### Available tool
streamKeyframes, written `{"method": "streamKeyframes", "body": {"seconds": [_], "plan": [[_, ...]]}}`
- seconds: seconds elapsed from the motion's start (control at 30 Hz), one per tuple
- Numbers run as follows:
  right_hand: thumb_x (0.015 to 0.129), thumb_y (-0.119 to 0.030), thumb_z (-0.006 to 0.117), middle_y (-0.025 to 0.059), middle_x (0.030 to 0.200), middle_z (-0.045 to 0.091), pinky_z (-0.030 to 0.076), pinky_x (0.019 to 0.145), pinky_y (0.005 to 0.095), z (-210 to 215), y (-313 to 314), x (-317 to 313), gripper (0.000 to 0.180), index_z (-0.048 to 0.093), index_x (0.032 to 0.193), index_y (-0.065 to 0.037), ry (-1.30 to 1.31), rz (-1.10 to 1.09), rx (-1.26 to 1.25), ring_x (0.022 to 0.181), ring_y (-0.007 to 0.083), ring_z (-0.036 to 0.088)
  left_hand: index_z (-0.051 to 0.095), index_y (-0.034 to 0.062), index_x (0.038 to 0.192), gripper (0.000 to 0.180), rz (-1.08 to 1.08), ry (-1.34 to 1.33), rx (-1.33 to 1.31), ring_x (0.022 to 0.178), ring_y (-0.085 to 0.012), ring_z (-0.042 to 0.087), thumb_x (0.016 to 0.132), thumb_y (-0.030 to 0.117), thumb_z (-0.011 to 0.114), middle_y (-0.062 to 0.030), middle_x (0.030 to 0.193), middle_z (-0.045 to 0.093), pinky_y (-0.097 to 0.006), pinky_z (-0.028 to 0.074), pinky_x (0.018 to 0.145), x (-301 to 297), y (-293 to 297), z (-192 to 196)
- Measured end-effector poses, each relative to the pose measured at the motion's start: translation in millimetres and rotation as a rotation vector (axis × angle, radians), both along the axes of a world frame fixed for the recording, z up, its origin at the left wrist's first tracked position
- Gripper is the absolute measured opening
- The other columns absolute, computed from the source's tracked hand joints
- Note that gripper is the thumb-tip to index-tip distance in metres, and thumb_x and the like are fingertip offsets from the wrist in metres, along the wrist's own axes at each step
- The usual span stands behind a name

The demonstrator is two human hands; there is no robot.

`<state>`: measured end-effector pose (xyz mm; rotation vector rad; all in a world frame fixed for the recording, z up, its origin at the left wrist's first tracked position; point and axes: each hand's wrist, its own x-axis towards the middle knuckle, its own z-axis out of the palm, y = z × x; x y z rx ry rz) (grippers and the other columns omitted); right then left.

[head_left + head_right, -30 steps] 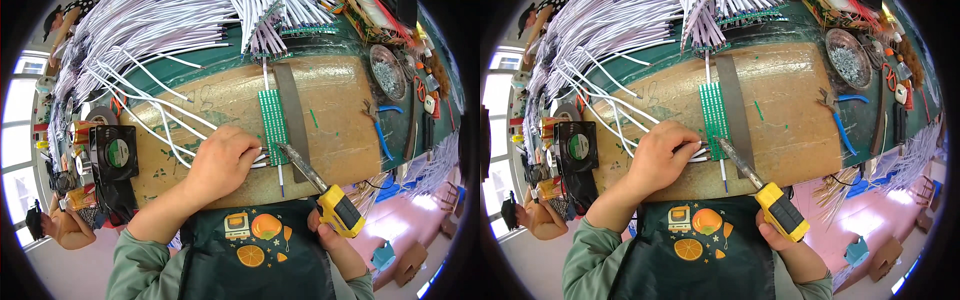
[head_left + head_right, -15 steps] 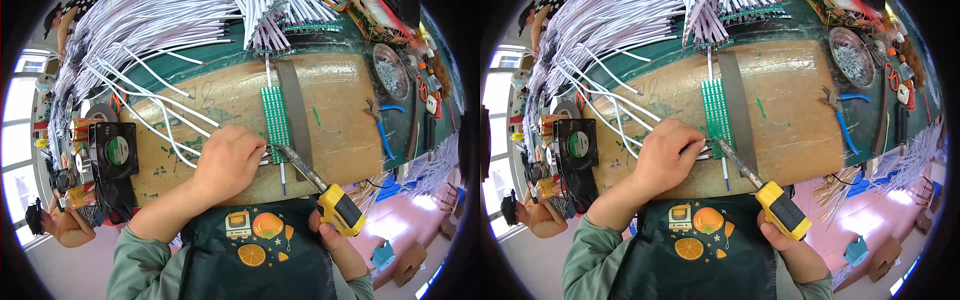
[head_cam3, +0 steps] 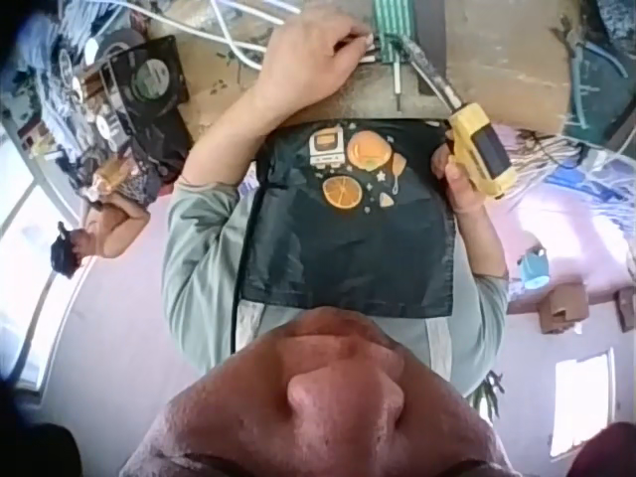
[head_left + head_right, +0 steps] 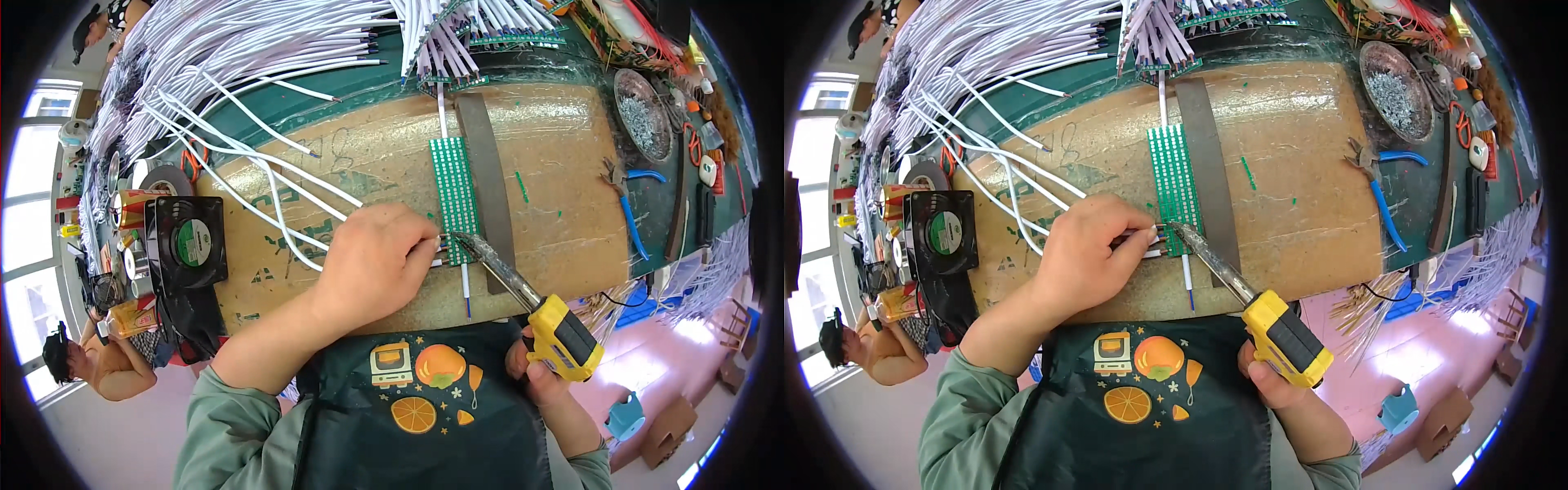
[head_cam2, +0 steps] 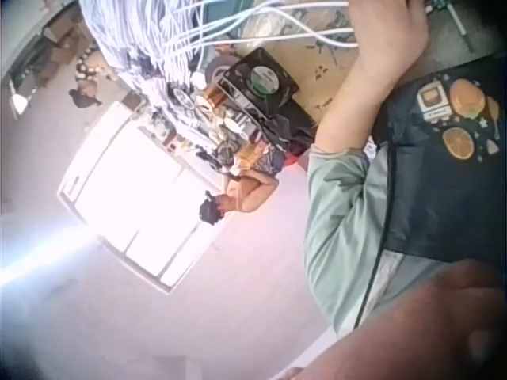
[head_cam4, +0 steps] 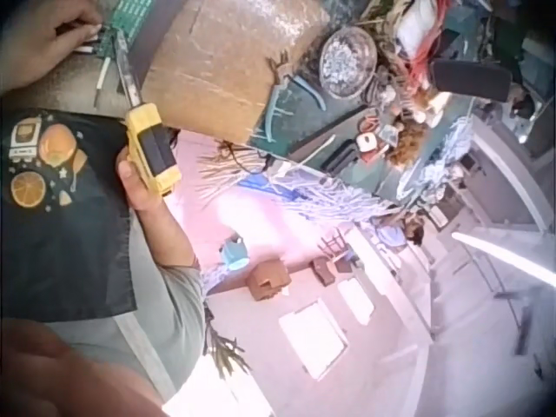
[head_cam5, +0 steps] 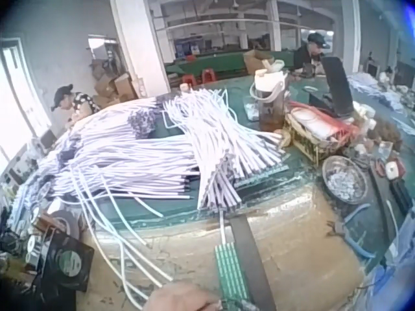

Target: The person arranges white wires along the edge of a circuit board and solders each wire to the board using a soldering gun.

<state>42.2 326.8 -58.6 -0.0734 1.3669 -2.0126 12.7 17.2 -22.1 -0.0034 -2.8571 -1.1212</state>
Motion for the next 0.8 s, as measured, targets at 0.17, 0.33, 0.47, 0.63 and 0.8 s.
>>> {"method": "streamKeyframes", "body": {"seconds": [0.17, 0.33, 0.47, 0.63, 0.8], "plan": [[0.089, -0.019, 0.07, 0.0048, 0.075, 0.053, 0.041, 0.055, 0.0277, -3.9, -1.8, 0.1, 0.048, 0.047, 0.125, 0.003, 0.018, -0.023, -0.098, 0.061, 0.0134, 0.05, 0.067, 0.0062, 0.085, 0.006, -0.018, 0.11, -0.101, 0.079, -0.033, 0.063, 0.081, 0.008, 0.07, -0.0109, 0.081, 0.064, -0.043, 0.048, 0.071, -0.2, 4.4, -1.7], [0.084, -0.037, 0.079, 0.0048, 0.07, 0.052, 0.041, 0.053, 0.031, 0.0, -1.2, 0.7, 0.062, 0.049, 0.128, -0.004, -0.034, -0.01, 0.018, 0.058, 0.0165, 0.049, 0.066, 0.0058, 0.083, 0.005, -0.049, 0.111, -0.108, 0.078, -0.0331, 0.062, 0.079, 0.008, 0.07, -0.0107, 0.079, 0.063, -0.043, 0.047, 0.071, -3.1, 1.5, -1.2], [0.083, -0.036, 0.079, 0.0048, 0.07, 0.052, 0.041, 0.053, 0.0309, 2.6, -2.7, -0.6, 0.061, 0.05, 0.126, -0.004, -0.059, -0.019, -0.004, 0.058, 0.0166, 0.05, 0.066, 0.0058, 0.081, 0.006, 0.006, 0.063, -0.044, 0.077, -0.0325, 0.062, 0.079, 0.008, 0.07, -0.0103, 0.079, 0.063, -0.043, 0.047, 0.071, -3.7, 4.0, -0.6], [0.083, -0.036, 0.079, 0.0047, 0.07, 0.052, 0.041, 0.053, 0.0308, 1.7, -2.3, -0.7, 0.058, 0.05, 0.123, -0.005, -0.064, -0.022, 0.003, 0.058, 0.0165, 0.05, 0.065, 0.0063, 0.08, 0.006, 0.037, 0.067, -0.052, 0.076, -0.0321, 0.062, 0.079, 0.009, 0.071, -0.0098, 0.078, 0.063, -0.042, 0.046, 0.07, -3.0, 7.4, -2.4], [0.083, -0.036, 0.08, 0.0045, 0.069, 0.051, 0.041, 0.052, 0.0304, -2.3, -1.4, -0.1, 0.056, 0.05, 0.119, -0.005, -0.059, -0.033, -0.001, 0.058, 0.0165, 0.05, 0.063, 0.0073, 0.079, 0.008, 0.029, 0.118, -0.091, 0.074, -0.032, 0.061, 0.078, 0.009, 0.07, -0.0092, 0.077, 0.062, -0.043, 0.045, 0.068, -2.4, 8.6, -5.3]]}}
